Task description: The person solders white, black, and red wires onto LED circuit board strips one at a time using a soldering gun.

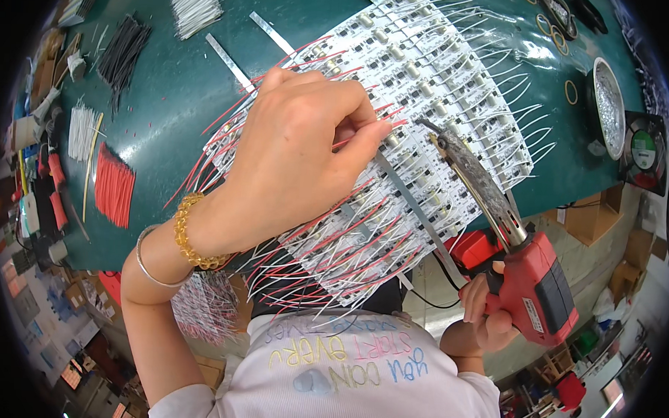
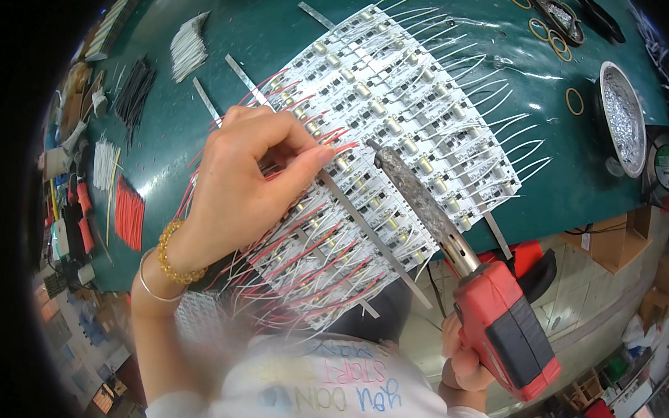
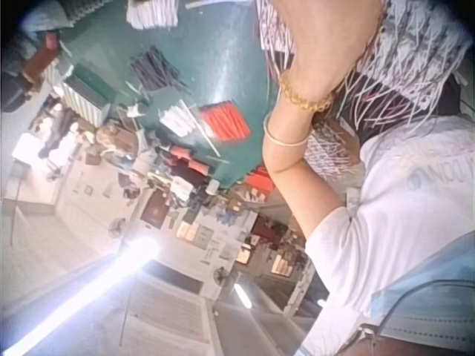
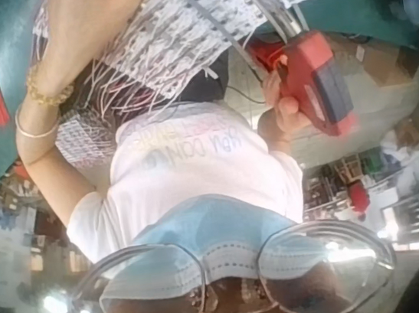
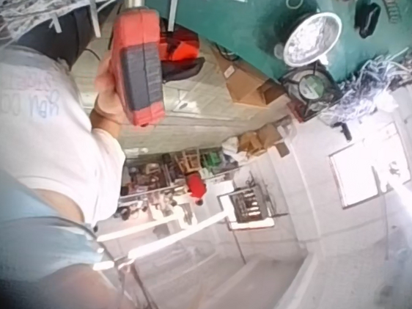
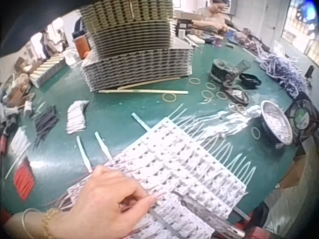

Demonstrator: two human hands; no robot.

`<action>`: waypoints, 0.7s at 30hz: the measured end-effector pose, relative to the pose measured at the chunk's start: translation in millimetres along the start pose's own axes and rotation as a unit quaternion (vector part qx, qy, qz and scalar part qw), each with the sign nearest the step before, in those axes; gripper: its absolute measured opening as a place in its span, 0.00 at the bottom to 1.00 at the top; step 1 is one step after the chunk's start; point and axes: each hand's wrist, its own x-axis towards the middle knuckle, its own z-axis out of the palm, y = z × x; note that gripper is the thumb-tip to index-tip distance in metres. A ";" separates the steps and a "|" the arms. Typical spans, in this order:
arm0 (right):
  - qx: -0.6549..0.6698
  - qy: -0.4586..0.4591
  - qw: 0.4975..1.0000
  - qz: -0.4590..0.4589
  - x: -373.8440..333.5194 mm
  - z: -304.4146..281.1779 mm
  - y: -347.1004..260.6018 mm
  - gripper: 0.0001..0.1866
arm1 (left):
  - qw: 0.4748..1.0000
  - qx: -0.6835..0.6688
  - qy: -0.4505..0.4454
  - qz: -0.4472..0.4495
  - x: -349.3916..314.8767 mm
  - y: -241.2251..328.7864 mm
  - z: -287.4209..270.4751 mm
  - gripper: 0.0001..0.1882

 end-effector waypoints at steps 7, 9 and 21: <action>-0.007 0.013 1.000 0.009 -0.8 0.7 1.4 0.40 | 1.000 0.002 0.027 0.008 -1.7 0.1 2.5 0.05; 0.006 0.009 1.000 0.016 -1.9 -0.9 1.0 0.41 | 0.995 0.015 0.073 0.059 -3.1 5.1 -0.1 0.05; 0.011 0.040 0.999 0.036 -16.1 -4.4 1.8 0.40 | 0.995 0.015 0.042 0.092 -9.7 10.4 15.9 0.07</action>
